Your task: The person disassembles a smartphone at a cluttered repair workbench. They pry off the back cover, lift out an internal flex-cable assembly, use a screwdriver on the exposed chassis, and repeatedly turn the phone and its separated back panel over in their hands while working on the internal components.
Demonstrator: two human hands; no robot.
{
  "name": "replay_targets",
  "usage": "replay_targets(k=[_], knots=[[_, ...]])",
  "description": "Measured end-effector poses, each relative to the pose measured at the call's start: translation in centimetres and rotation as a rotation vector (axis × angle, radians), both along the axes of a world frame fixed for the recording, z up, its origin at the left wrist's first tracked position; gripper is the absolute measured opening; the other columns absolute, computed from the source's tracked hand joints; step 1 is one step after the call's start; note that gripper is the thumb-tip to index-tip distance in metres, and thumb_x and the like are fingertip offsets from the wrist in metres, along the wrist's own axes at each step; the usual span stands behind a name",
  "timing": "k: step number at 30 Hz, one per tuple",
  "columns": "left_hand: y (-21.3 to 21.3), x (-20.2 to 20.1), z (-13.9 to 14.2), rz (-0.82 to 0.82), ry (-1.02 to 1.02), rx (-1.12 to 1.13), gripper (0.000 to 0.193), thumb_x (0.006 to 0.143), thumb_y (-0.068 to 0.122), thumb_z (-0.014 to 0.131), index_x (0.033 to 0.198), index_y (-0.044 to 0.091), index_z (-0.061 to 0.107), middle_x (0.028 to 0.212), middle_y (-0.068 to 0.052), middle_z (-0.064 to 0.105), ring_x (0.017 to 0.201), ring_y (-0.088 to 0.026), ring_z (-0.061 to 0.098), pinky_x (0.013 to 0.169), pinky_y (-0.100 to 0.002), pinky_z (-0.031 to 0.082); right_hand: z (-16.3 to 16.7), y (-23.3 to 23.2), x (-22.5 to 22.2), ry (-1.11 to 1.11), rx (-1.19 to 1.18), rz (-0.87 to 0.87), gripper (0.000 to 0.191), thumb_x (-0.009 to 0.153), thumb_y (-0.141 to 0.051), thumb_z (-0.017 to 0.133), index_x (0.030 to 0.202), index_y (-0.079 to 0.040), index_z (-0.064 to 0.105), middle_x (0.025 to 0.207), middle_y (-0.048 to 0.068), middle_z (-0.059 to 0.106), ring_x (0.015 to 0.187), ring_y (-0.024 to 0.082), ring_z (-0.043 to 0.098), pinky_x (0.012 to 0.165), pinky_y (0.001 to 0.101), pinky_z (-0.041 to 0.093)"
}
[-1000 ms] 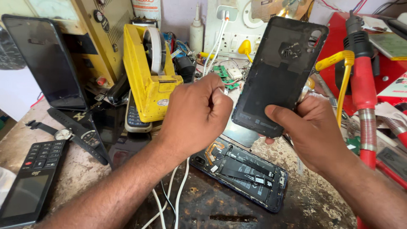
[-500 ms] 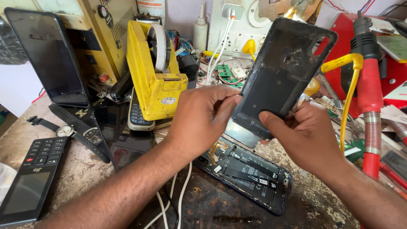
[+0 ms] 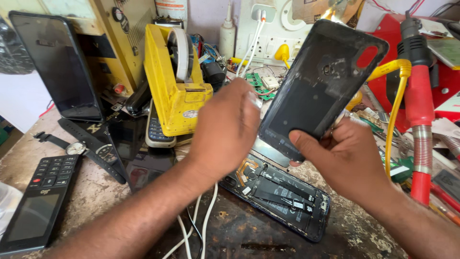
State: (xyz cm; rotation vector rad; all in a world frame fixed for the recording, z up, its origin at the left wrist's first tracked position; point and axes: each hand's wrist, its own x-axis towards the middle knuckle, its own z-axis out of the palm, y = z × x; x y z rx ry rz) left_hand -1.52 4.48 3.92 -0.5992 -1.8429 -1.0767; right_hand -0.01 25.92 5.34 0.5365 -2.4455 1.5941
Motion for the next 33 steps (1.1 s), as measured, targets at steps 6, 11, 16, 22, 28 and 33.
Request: replay_targets(k=[6,11,16,22,28,33], knots=[[-1.2,-0.5,0.9,-0.349,-0.578,0.236,0.03,0.101,0.024,0.062,0.081,0.002,0.063,0.065,-0.005,0.062,0.055,-0.012,0.062,0.047,-0.03,0.05,0.5,0.7,-0.8,-0.076,-0.232,0.11,0.018,0.096,-0.006,0.066,0.111,0.003,0.072,0.093,0.011,0.077,0.075,0.013,0.072,0.062,0.0334,0.064],[-1.2,-0.5,1.1,-0.462,-0.578,0.186,0.02,0.1,0.02,0.063,0.098,0.002,0.073,0.076,0.0,0.071,0.07,-0.004,0.07,0.058,-0.023,0.06,0.6,0.8,-0.9,-0.05,-0.287,0.119,0.019,0.097,-0.007,0.064,0.114,0.003,0.069,0.099,0.011,0.076,0.081,0.014,0.072,0.065,0.0341,0.063],[-1.0,-0.4,0.9,-0.454,-0.516,0.14,0.016,0.098,0.013,0.065,0.105,0.002,0.075,0.076,0.0,0.073,0.068,-0.005,0.068,0.06,-0.022,0.059,0.5,1.1,-1.0,-0.02,-0.271,0.117,0.019,0.099,-0.006,0.064,0.114,0.003,0.07,0.1,0.012,0.077,0.081,0.014,0.072,0.068,0.0334,0.063],[-1.0,0.2,1.0,-0.305,-0.339,0.033,0.011,0.091,0.011,0.074,0.096,0.001,0.074,0.076,-0.004,0.075,0.062,-0.007,0.069,0.057,-0.024,0.054,0.4,1.0,-1.0,-0.005,-0.208,0.124,0.018,0.098,-0.007,0.065,0.112,0.004,0.07,0.097,0.011,0.077,0.08,0.014,0.073,0.066,0.0323,0.064],[-1.2,0.7,1.1,-0.205,-0.24,-0.076,0.009,0.088,0.006,0.07,0.096,0.001,0.07,0.077,-0.012,0.072,0.066,-0.024,0.072,0.06,-0.036,0.054,0.4,0.6,-0.7,0.06,-0.087,0.038,0.019,0.097,-0.008,0.067,0.111,0.003,0.073,0.094,0.011,0.078,0.079,0.011,0.072,0.065,0.0306,0.063],[-1.2,0.9,0.7,-0.096,-0.197,-0.202,0.014,0.084,0.004,0.067,0.097,0.0,0.065,0.08,-0.018,0.068,0.074,-0.039,0.068,0.067,-0.048,0.052,0.1,0.3,-0.7,0.048,-0.12,0.035,0.018,0.095,-0.008,0.068,0.11,0.003,0.071,0.096,0.009,0.078,0.079,0.01,0.072,0.067,0.0313,0.066]])
